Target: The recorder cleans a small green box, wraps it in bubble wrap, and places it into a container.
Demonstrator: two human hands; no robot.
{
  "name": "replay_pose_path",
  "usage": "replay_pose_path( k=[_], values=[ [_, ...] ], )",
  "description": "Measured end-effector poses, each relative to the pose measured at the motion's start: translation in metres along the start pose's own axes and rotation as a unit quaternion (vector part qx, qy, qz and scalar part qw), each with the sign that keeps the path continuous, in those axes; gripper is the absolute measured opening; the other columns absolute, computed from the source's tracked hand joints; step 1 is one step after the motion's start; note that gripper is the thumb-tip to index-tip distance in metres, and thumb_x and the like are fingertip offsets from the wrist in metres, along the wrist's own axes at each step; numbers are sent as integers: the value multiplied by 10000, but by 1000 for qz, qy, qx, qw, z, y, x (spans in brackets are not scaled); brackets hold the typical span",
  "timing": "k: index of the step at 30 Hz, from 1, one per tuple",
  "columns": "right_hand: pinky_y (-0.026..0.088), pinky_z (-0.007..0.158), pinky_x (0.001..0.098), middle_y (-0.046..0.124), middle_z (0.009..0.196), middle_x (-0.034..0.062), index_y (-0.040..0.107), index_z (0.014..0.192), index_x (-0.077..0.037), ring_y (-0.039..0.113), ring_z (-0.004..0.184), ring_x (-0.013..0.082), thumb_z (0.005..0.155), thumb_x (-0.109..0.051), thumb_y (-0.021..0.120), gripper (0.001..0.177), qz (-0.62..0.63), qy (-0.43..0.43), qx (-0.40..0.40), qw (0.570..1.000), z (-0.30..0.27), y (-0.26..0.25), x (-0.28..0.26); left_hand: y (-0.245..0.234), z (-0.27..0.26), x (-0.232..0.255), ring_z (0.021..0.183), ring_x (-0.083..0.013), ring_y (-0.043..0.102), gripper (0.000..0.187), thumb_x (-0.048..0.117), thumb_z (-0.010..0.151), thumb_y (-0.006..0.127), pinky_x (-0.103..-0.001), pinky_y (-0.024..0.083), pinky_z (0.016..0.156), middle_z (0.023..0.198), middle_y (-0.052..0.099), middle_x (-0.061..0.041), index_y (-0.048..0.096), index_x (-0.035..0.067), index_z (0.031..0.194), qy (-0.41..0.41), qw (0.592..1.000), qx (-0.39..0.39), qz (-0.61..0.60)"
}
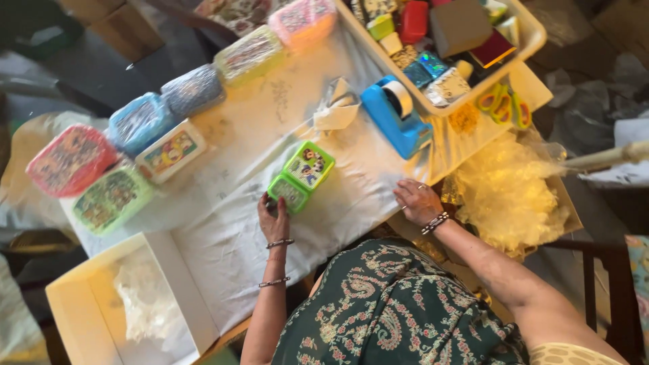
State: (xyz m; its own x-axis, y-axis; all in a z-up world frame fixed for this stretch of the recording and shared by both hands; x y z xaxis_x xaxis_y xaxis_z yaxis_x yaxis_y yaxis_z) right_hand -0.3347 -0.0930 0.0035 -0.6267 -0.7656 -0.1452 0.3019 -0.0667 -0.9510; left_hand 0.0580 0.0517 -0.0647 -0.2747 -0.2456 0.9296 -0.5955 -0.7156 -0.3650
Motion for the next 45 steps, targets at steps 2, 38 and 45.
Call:
replay_pose_path(
  k=[2,38,45],
  values=[
    [552,943,406,694,1225,75,733,1070,-113,666,1136,259,901,-226,685,209,6,48,-2,999,-17,-10,14,0,0,13,941,-195,671,557,367,950,738,-333,569,764,1156,669,-96,571,59,1383,-33,999,-8,-25],
    [474,1001,528,550,1338,70,702,1211,-286,475,1318,301,936,-301,709,275,-105,454,-455,759,-342,122,276,23,9,5,1092,-394,641,479,464,1127,526,-486,489,937,1207,682,-207,664,26,1262,11,964,118,238],
    [540,932,456,668,1152,120,748,1156,-133,629,1072,316,830,-292,789,365,21,457,-317,831,-223,53,387,30,4,82,1090,-309,647,452,374,1013,599,-464,528,942,1229,647,-70,533,122,1383,-170,973,109,111]
  ],
)
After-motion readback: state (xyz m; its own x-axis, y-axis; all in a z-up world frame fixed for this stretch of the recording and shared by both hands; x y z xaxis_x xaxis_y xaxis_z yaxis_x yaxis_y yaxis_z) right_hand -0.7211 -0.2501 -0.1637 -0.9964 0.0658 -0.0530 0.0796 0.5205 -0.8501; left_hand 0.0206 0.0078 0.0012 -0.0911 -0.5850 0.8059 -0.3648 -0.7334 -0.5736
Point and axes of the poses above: each hand's wrist, its own z-axis towards the middle knuckle, its own y-axis out of the palm, x = y × z, the point moved 1 cm from there along z, towards the middle knuckle
